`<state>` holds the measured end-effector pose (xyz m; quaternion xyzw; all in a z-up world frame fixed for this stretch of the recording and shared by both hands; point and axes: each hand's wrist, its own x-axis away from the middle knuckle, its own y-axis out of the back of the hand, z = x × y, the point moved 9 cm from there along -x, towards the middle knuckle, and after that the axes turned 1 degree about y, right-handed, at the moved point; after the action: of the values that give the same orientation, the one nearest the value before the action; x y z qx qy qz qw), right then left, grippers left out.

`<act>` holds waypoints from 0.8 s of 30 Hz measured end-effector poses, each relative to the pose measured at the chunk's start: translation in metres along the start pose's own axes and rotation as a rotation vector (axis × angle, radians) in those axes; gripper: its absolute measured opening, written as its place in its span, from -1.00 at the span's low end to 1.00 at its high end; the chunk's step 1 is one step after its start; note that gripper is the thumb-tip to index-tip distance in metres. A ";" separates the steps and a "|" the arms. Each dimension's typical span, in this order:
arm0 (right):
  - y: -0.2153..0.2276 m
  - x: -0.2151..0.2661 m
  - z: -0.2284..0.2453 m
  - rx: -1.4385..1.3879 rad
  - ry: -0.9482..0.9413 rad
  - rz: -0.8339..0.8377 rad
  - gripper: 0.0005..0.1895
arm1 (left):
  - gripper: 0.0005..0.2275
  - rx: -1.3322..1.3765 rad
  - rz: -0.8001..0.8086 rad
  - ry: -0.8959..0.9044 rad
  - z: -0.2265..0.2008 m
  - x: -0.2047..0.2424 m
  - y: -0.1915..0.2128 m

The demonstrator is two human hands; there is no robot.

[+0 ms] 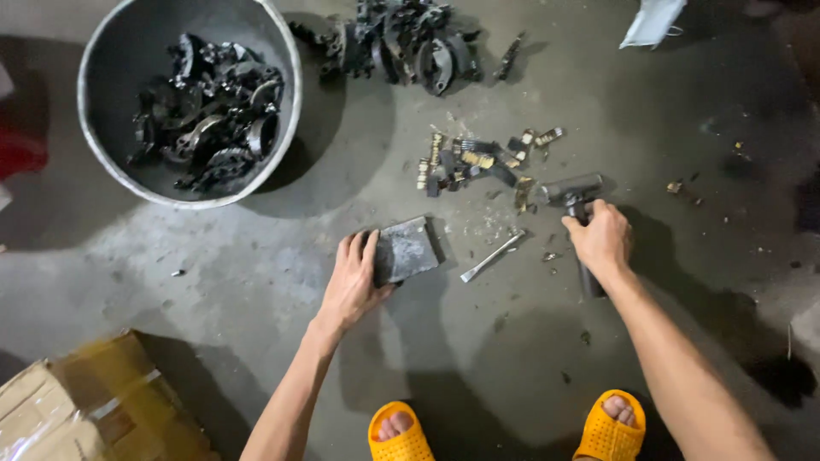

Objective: The person uses a hammer to strike small metal parts placed on a metal block. They repeatedly pick up parts from a pile on the floor, position them on the block, and hit them with the hammer to break them apart or shape them.

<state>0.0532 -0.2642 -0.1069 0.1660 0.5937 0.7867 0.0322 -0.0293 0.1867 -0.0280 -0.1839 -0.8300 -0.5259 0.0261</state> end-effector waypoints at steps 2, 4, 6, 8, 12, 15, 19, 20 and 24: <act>0.012 0.001 0.006 -0.012 0.004 -0.022 -0.62 | -0.02 0.003 0.001 -0.030 -0.009 -0.013 -0.008; 0.017 0.001 0.006 -0.030 0.010 -0.031 -0.64 | -0.03 0.002 0.008 -0.049 -0.022 -0.025 -0.017; 0.016 -0.009 -0.012 -0.100 -0.085 0.040 -0.59 | 0.00 0.038 -0.010 -0.110 -0.046 -0.047 -0.021; 0.025 -0.017 -0.013 -0.071 -0.088 0.049 -0.60 | -0.01 0.016 -0.020 -0.140 -0.064 -0.068 -0.031; 0.031 -0.038 -0.009 0.078 -0.093 0.205 -0.61 | -0.02 -0.100 0.008 -0.107 -0.083 -0.099 -0.049; 0.033 -0.052 0.007 0.156 -0.089 0.344 -0.55 | -0.22 -0.035 -0.105 0.005 -0.093 -0.127 -0.012; 0.011 -0.067 -0.008 0.138 -0.097 0.375 -0.55 | -0.70 0.120 -0.366 0.167 -0.067 -0.221 0.021; -0.004 -0.071 -0.018 0.143 -0.085 0.379 -0.54 | -0.68 0.046 -0.414 0.173 -0.064 -0.252 0.026; 0.013 -0.070 -0.009 0.200 -0.126 0.455 -0.52 | -0.53 -0.291 -0.494 0.354 -0.044 -0.365 0.012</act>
<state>0.1182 -0.2941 -0.1123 0.3463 0.6128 0.6992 -0.1252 0.3077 0.0516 -0.0841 0.1150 -0.7484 -0.6530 0.0150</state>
